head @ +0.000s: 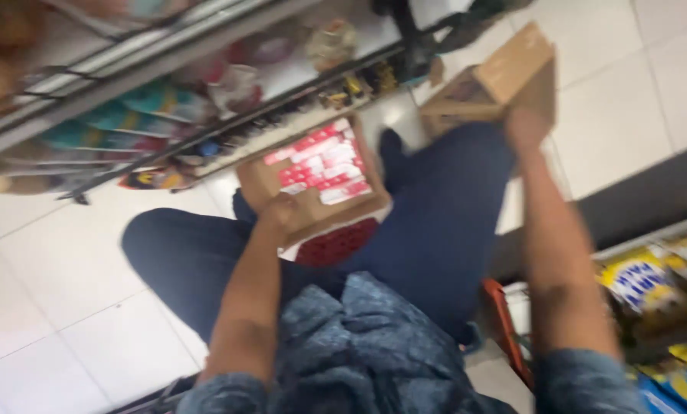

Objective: Scanning and placing boxes of toothpaste onto a grocery store shelf.

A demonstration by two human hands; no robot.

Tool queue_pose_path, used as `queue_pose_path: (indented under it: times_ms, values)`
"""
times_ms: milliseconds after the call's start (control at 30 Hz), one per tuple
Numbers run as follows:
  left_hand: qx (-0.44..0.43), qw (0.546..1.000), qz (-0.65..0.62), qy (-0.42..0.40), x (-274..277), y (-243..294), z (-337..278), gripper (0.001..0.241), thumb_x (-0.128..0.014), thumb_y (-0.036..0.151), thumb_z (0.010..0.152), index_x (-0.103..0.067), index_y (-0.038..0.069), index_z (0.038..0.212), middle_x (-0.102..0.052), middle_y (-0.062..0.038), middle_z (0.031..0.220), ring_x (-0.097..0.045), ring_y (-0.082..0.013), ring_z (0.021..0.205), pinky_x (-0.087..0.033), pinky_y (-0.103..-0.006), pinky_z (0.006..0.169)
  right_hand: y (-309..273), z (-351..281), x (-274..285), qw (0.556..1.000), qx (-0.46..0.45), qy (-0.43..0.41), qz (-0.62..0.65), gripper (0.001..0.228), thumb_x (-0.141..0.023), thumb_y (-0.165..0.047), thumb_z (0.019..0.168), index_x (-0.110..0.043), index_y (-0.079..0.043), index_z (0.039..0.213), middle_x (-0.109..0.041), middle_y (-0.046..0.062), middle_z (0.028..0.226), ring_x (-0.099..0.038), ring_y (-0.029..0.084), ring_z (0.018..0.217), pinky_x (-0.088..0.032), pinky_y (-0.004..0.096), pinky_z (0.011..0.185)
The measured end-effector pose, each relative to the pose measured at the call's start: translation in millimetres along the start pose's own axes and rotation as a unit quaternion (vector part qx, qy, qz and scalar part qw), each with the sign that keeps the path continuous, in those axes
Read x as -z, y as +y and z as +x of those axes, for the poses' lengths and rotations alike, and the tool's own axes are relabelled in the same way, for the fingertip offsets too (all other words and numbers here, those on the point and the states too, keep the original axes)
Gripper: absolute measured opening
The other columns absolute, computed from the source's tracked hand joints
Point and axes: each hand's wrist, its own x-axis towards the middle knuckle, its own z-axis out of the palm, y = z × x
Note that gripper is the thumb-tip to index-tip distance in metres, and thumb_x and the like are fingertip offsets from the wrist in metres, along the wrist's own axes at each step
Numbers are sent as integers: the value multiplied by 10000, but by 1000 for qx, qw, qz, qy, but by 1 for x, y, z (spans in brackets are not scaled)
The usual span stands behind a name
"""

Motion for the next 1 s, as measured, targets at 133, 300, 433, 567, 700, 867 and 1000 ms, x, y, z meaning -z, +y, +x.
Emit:
queue_pose_path:
  times_ms: [133, 300, 433, 567, 700, 867, 1000]
  values:
    - [144, 981, -126, 1, -22, -17, -6, 376, -623, 357, 875, -719, 115, 1146, -711, -172, 1162, -668, -363, 1117, -524, -430, 977, -14, 8, 182, 992, 113, -27, 47, 549, -847, -403, 841, -729, -3, 1197, -731, 272, 1092, -702, 412, 1018, -558, 501, 835]
    - [215, 957, -185, -56, -44, -21, 18, 442, -612, 422, 901, -696, 108, 1201, -717, -174, 1233, -672, -356, 1165, -519, -426, 1007, -32, 37, 227, 972, 79, -223, 7, 437, -833, -348, 862, -808, 50, 1043, -818, 237, 882, -764, 336, 730, -597, 505, 761]
    - [246, 946, -175, -119, -19, 8, 21, 475, -587, 456, 924, -669, 131, 1260, -653, -159, 1326, -637, -349, 1209, -489, -442, 1032, -70, 28, 194, 964, 0, -265, 26, 419, -824, -315, 876, -795, 81, 1011, -800, 237, 880, -775, 351, 783, -607, 502, 740]
    - [245, 942, -204, -100, -34, 12, 31, 517, -598, 458, 907, -652, 110, 1286, -647, -169, 1336, -613, -355, 1229, -480, -440, 1044, -113, -13, 168, 980, -10, -195, 41, 347, -762, -270, 896, -788, 56, 1012, -783, 239, 918, -761, 367, 829, -600, 502, 755]
    - [215, 953, -198, -84, -48, 9, 45, 519, -587, 459, 905, -690, 78, 1243, -682, -179, 1313, -639, -346, 1224, -499, -429, 1046, -135, -40, 155, 991, -27, -116, 58, 285, -699, -225, 917, -781, 31, 1013, -766, 242, 957, -746, 382, 874, -593, 502, 770]
    - [187, 960, -187, -89, -52, 8, 44, 504, -604, 443, 892, -706, 70, 1215, -660, -190, 1317, -624, -356, 1223, -483, -438, 1047, -138, -45, 98, 996, -47, -15, 76, 237, -621, -169, 944, -772, -1, 1014, -745, 245, 1006, -728, 401, 931, -584, 502, 788]
    - [166, 967, -173, -84, -60, 3, 45, 519, -601, 456, 912, -690, 63, 1239, -640, -206, 1328, -605, -365, 1233, -474, -446, 1046, -167, -45, 94, 994, -19, 55, 91, 214, -608, -149, 938, -768, -14, 982, -743, 252, 980, -722, 428, 910, -577, 517, 798]
